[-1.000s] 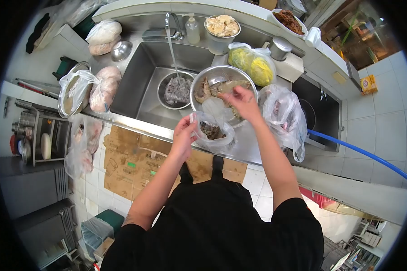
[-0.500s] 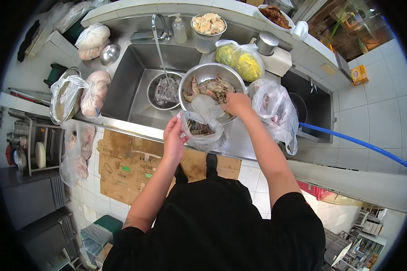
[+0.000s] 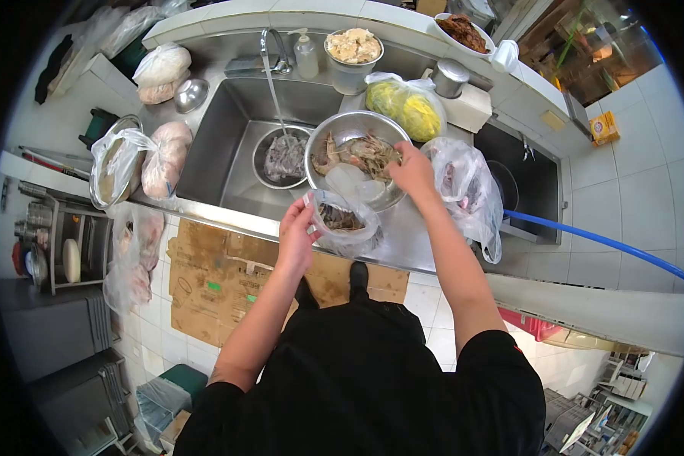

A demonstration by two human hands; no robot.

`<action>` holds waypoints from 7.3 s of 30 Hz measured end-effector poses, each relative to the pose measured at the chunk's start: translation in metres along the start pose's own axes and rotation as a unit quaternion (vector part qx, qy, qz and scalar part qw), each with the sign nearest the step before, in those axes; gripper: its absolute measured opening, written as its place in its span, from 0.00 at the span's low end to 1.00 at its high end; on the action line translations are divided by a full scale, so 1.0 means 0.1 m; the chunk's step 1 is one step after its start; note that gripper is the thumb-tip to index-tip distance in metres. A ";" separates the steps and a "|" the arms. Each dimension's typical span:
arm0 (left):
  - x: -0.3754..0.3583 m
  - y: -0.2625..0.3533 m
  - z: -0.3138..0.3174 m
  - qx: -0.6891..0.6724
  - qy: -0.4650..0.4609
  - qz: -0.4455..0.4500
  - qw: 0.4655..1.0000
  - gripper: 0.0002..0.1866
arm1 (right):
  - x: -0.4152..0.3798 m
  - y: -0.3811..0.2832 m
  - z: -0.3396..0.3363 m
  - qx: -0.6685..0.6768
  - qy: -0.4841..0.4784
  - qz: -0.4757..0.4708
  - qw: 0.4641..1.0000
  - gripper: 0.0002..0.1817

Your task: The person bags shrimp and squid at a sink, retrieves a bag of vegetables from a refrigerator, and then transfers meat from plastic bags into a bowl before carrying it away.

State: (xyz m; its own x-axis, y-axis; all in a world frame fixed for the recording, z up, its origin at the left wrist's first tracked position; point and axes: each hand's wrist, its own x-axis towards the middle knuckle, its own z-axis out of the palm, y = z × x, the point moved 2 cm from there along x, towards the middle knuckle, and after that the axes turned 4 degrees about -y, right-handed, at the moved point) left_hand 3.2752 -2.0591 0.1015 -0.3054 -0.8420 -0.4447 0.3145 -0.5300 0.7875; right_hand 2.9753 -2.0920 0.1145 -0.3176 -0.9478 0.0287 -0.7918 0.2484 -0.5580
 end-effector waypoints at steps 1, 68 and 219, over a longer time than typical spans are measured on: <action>0.01 0.01 0.01 0.001 -0.002 -0.002 1.000 0.17 | -0.01 -0.01 -0.12 0.053 0.000 0.013 0.998 0.25; -4.35 -6.23 2.60 0.611 -0.747 0.208 0.159 0.31 | -12.17 -0.48 3.48 0.381 0.389 0.785 0.296 0.31; -0.01 -0.05 -0.37 0.077 -0.073 0.017 0.994 0.11 | 1.07 -0.48 1.77 -0.034 -0.125 0.128 0.983 0.25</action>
State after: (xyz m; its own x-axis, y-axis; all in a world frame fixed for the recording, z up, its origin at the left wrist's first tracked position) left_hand 3.3075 -2.0591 0.0818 -0.4287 -0.8290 -0.3592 0.1882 -0.4708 0.8619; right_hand 3.0722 -2.2406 -0.0026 -0.3798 -0.8697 -0.3154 -0.7377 0.4904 -0.4640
